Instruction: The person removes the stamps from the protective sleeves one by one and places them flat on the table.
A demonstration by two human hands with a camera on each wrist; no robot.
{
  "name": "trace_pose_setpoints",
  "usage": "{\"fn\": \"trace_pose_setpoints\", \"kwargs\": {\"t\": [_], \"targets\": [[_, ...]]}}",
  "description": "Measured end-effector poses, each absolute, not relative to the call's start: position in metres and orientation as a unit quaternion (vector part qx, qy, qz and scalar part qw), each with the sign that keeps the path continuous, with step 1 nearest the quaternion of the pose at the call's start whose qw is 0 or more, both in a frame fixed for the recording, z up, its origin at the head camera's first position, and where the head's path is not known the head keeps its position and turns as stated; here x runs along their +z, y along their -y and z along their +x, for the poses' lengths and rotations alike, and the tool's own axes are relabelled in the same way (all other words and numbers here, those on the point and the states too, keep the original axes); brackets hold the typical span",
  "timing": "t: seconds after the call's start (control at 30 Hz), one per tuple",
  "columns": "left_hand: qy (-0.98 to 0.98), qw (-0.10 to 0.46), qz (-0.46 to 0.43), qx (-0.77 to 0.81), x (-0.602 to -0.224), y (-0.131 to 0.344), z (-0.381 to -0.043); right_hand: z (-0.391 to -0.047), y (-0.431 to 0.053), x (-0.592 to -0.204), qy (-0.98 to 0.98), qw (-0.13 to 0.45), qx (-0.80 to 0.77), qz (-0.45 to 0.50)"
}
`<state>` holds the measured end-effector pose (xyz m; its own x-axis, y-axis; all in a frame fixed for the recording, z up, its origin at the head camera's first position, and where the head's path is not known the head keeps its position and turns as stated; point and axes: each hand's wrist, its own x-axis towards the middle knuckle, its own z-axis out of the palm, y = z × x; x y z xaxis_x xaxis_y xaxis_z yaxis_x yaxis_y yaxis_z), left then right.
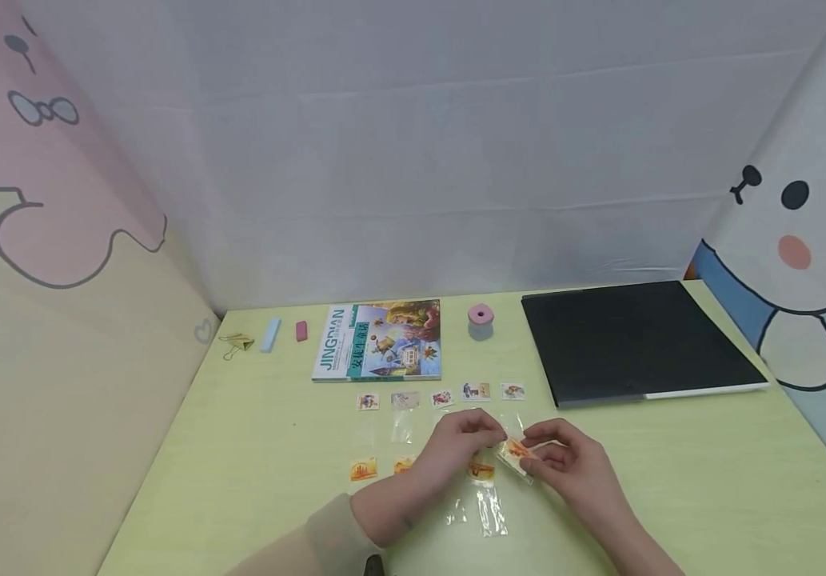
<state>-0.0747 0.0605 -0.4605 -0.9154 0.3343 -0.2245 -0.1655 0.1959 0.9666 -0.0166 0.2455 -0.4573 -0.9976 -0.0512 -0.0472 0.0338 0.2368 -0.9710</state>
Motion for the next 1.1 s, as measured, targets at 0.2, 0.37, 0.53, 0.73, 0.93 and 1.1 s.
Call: {"fn": "trace_pose_setpoints", "kwargs": {"t": [0.2, 0.37, 0.53, 0.73, 0.93, 1.1], "targets": [[-0.656, 0.28, 0.097, 0.694, -0.462, -0.054, -0.081, -0.016, -0.248, -0.449, -0.756, 0.047, -0.653, -0.001], [-0.572, 0.339, 0.115, 0.738, -0.465, -0.053, -0.081, -0.015, -0.249, -0.445, -0.743, 0.053, -0.667, -0.003], [-0.539, 0.362, 0.121, 0.751, -0.465, -0.053, -0.08, -0.015, -0.251, -0.444, -0.741, 0.062, -0.668, 0.004], [-0.574, 0.338, 0.134, 0.734, -0.466, -0.052, -0.08, -0.016, -0.253, -0.446, -0.739, 0.063, -0.671, 0.006], [-0.678, 0.236, 0.202, 0.666, -0.469, -0.052, -0.081, -0.015, -0.253, -0.445, -0.73, 0.055, -0.681, 0.008], [-0.729, 0.175, 0.237, 0.617, -0.469, -0.051, -0.083, -0.016, -0.251, -0.444, -0.725, 0.049, -0.687, 0.013]]}}
